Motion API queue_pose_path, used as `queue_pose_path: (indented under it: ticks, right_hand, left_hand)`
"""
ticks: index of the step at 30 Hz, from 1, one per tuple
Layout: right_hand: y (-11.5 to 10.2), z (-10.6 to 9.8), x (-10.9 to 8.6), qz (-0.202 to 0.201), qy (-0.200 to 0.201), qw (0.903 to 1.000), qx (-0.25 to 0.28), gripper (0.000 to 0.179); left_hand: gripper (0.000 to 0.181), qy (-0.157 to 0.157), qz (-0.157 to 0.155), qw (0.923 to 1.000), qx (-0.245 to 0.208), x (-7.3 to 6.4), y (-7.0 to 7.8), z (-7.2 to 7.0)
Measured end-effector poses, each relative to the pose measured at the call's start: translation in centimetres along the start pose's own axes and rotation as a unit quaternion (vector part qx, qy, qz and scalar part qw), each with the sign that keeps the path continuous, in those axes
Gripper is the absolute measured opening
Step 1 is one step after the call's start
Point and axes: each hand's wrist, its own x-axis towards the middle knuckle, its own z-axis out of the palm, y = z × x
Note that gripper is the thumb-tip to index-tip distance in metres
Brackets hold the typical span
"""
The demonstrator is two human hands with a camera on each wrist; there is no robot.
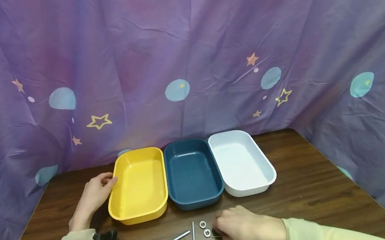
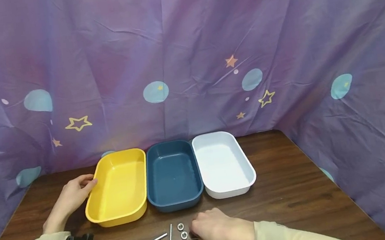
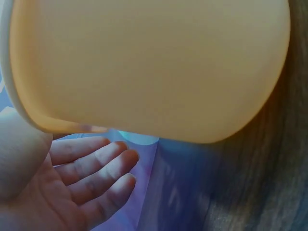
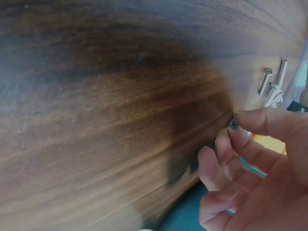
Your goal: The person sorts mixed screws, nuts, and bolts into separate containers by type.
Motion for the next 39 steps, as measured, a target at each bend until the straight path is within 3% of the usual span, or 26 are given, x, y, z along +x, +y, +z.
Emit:
queue_pose_path:
  ticks: [10,21,29,39]
  right_hand:
    - [-0.1,-1.2,-0.2,0.002,-0.016,0.9998,-0.011,0.033]
    - [-2.0,-5.9,0.6,-0.073,0.055,0.9946,-0.05,0.024]
    - [-2.9,-8.1,4.2,-0.089,0.132,0.9867,-0.031,0.019]
    - [-3.4,-7.3,10.3,-0.011,0.175,0.9841,-0.025,0.013]
  left_hand:
    - [0.044,0.001,-0.009,1.0,-0.003,-0.2,0.1,0.3]
    - [0.044,-0.017,-0.011,0.9998,-0.006,-0.2,0.1,0.5]
    - [0.045,-0.013,-0.013,0.9998,-0.007,-0.3,-0.1,0.1]
    - [0.043,-0.009,0.001,0.9999,-0.006,-0.3,-0.3,0.6]
